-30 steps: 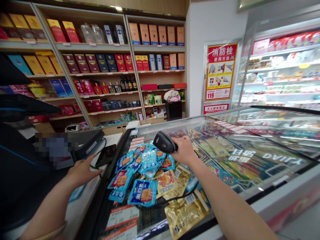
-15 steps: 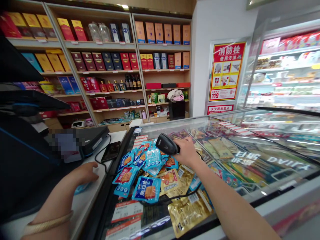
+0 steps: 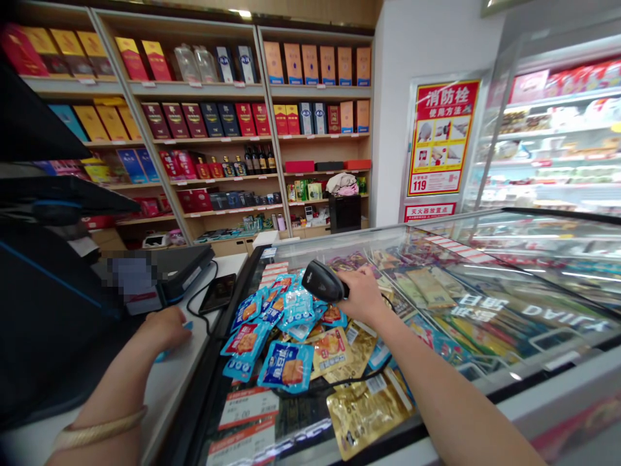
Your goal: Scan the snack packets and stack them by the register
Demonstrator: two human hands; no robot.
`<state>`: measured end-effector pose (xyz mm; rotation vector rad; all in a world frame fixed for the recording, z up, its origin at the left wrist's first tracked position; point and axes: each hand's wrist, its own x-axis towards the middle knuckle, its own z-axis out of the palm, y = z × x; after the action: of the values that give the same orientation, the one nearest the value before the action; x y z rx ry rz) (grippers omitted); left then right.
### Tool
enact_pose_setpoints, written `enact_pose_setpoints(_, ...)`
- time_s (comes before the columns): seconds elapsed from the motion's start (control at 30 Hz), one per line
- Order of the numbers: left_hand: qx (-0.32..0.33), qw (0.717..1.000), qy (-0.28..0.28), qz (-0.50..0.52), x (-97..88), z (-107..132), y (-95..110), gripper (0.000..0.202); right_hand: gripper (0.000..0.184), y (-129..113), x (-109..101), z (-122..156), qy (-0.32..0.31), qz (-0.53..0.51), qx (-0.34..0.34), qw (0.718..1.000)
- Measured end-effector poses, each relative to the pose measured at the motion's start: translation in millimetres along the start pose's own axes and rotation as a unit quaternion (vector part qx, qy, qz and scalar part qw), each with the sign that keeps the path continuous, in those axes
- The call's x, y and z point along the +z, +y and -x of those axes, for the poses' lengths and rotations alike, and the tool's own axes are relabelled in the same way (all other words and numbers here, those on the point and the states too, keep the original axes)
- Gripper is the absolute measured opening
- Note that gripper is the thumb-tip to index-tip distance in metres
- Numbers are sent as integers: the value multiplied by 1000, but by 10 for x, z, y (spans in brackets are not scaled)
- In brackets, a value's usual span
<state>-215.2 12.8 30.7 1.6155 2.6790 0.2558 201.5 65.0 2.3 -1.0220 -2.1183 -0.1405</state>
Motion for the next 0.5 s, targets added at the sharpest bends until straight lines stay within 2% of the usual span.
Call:
enact_pose_setpoints(0.1,6,999,20,30,-51,18,38,25,17,-7,-6,-3,5,0,0,1000)
enact_pose_setpoints(0.2,-1,997,63,53,-119,89,61,20,20,-13,-9,-5,6,3,-2,1000)
enact_pose_setpoints(0.23,-10,994,89,64,-144,123,73,15,21,-15,-9,-5,8,5,-1,1000)
enact_pose_setpoints(0.3,-26,972,190,135,-188,193,124,10,19,-17,-11,-6,12,9,2,1000)
enact_pose_setpoints(0.33,-24,946,253,203,-204,223,166,13,18,-17,-12,-6,14,9,5,1000)
enact_pose_setpoints(0.37,-16,905,311,290,-216,247,217,16,18,-16,-13,-6,16,7,8,1000)
enact_pose_setpoints(0.4,-5,851,352,390,-224,263,273,18,18,-15,-15,-6,17,3,8,1000)
enact_pose_setpoints(0.43,5,791,364,492,-229,267,328,19,18,-13,-17,-7,20,-2,8,1000)
enact_pose_setpoints(0.5,-12,665,320,674,-234,241,411,21,22,-9,-22,-8,23,-10,5,1000)
